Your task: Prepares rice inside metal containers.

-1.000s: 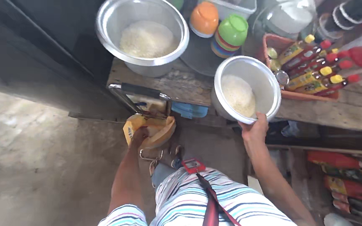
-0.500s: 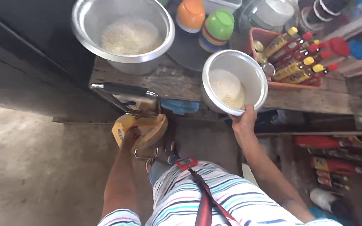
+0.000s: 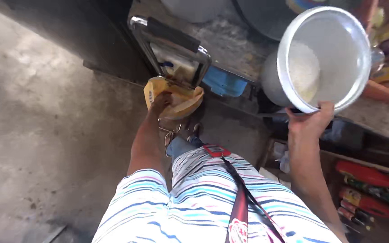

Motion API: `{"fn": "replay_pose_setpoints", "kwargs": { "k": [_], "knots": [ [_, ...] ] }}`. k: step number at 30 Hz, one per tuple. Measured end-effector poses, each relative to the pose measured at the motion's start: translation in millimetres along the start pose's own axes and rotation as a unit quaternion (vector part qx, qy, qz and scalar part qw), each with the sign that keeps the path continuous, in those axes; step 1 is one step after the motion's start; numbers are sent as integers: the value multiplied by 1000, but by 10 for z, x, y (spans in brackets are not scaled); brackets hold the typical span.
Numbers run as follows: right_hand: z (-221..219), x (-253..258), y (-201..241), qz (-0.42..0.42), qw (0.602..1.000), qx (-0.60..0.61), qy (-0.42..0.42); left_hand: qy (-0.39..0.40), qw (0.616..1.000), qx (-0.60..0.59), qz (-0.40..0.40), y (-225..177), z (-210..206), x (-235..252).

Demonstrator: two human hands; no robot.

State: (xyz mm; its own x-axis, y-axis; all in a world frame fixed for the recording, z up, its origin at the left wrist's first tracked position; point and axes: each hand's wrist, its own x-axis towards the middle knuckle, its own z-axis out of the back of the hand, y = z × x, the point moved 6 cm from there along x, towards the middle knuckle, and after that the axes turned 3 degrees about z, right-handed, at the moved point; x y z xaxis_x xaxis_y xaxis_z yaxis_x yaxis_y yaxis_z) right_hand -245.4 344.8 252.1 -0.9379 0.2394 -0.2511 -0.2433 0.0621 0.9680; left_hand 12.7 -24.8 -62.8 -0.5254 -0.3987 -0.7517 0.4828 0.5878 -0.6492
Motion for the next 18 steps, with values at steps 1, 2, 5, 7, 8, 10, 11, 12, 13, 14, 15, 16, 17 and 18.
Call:
{"fn": "replay_pose_setpoints", "kwargs": {
  "k": [1, 2, 5, 7, 8, 10, 11, 12, 13, 14, 15, 16, 17, 18],
  "knots": [
    [-5, -7, 4, 1, 1000, -1, 2, 0, 1000, -4, -4, 18, 7, 40],
    [-7, -10, 5, 2, 1000, -2, 3, 1, 1000, -6, -6, 25, 9, 61],
    [-8, -19, 12, 4, 1000, -8, 2, 7, 1000, -4, -9, 40, 21, 79],
    [-13, -33, 19, 3, 1000, -9, 2, 8, 1000, 6, -12, 36, 28, 58],
    [-17, -43, 25, 2, 1000, -10, 0, 8, 1000, 13, -14, 30, 26, 46],
    [-24, -57, 37, 0, 1000, -11, -5, 4, 1000, 20, -16, 28, 28, 45],
    [-24, -56, 39, 0, 1000, -12, -6, 2, 1000, 21, -19, 20, 29, 39],
    [-20, -49, 37, 1, 1000, -14, -6, -3, 1000, 23, -20, 5, 25, 20],
    [-17, -41, 34, 4, 1000, -18, -2, -9, 999, 25, -19, -14, 24, -8],
    [-14, -35, 31, 6, 1000, -19, -1, -12, 1000, 18, -8, -14, 31, -16],
    [-12, -32, 28, 6, 1000, -19, -1, -11, 1000, 8, 8, -5, 43, -11],
    [-10, -30, 26, 6, 1000, -19, -1, -10, 1000, -2, 22, 1, 55, -5],
    [-7, -30, 22, 5, 1000, -18, -1, -5, 999, -8, 35, 1, 64, -7],
    [-6, -30, 23, 5, 1000, -19, 0, 6, 999, -11, 44, -23, 59, -38]
  ]
}}
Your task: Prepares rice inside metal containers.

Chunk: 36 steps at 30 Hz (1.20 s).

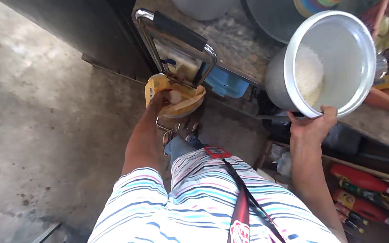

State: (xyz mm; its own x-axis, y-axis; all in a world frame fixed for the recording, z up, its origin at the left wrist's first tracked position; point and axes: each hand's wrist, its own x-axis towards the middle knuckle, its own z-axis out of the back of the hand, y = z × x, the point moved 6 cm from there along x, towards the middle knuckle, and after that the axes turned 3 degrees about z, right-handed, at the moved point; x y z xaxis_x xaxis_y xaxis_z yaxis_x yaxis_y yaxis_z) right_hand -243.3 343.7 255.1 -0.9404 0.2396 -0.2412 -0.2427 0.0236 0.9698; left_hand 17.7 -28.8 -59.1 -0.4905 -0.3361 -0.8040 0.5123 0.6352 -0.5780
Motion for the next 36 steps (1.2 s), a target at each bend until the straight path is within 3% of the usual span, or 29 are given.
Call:
{"fn": "replay_pose_setpoints", "kwargs": {
  "k": [6, 11, 18, 22, 29, 36],
  "knots": [
    [7, 1, -3, -7, 1000, 17, 1, 71, 997, 3, -14, -428, -149, -453],
    [-1, 3, -13, -28, 998, 51, 2, 62, 997, -14, -39, -742, -143, -837],
    [-74, -76, -15, -215, 954, 201, 65, 80, 992, -69, -65, -977, -232, -1463],
    [-75, -36, -39, -233, 941, 228, 94, 67, 991, -89, -81, -1051, -310, -1687],
    [-42, -36, -48, -218, 952, 190, 104, 76, 994, -52, -64, -870, -84, -1284],
    [-46, -10, -39, -216, 956, 179, 83, 109, 983, 146, 31, -647, 45, -636]
  ]
}}
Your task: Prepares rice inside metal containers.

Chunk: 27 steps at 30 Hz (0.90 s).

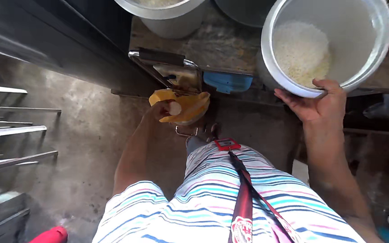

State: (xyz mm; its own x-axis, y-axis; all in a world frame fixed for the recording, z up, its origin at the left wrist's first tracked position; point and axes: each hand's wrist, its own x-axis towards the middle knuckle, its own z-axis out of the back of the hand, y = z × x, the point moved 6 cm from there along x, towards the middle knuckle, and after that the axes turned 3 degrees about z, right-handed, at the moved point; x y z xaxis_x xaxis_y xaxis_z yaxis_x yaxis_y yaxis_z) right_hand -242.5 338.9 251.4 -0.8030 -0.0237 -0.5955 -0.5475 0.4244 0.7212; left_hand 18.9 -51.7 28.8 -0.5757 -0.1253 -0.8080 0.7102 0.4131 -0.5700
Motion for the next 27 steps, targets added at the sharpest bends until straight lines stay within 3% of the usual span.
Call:
{"fn": "replay_pose_setpoints", "kwargs": {
  "k": [8, 17, 20, 24, 27],
  "knots": [
    [43, -6, 4, 11, 1000, -10, -11, 18, 999, 14, 47, 48, 55, -154],
    [16, 6, 28, 16, 999, -25, 21, -4, 999, 25, 45, 83, 112, 112],
    [25, 25, 78, 12, 998, -46, 50, -43, 999, -16, 16, 55, 42, 207],
    [12, 127, 191, 17, 999, -29, 27, -66, 991, -117, -10, 19, 29, 307],
    [48, 178, 229, 22, 996, -29, 84, -58, 987, -146, -31, 67, 76, 334]
  ]
}}
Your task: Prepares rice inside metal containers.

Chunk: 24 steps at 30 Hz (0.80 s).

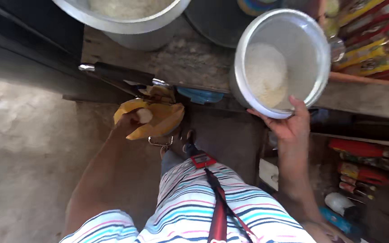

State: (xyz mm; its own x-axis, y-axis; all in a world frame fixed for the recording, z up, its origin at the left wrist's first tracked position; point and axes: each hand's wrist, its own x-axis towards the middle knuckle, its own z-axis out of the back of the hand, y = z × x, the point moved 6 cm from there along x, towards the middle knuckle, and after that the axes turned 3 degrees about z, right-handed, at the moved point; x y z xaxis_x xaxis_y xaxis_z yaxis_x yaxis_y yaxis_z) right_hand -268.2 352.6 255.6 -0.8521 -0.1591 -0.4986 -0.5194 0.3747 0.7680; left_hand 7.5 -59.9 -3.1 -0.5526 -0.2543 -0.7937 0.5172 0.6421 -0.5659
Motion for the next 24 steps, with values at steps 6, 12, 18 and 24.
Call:
{"fn": "replay_pose_setpoints", "kwargs": {
  "k": [6, 12, 18, 24],
  "knots": [
    [81, -56, -38, -27, 998, 20, 54, -11, 998, 62, 5, -26, -89, -211],
    [62, -64, -58, 0, 995, 70, 70, 6, 999, 41, 14, 45, 20, -129],
    [-46, -398, -889, -22, 980, -125, 151, 33, 999, 28, 12, 15, 30, -282],
    [-1385, -297, -2175, 107, 699, -573, 414, 75, 997, 36, 9, 52, 79, -310]
  ]
}}
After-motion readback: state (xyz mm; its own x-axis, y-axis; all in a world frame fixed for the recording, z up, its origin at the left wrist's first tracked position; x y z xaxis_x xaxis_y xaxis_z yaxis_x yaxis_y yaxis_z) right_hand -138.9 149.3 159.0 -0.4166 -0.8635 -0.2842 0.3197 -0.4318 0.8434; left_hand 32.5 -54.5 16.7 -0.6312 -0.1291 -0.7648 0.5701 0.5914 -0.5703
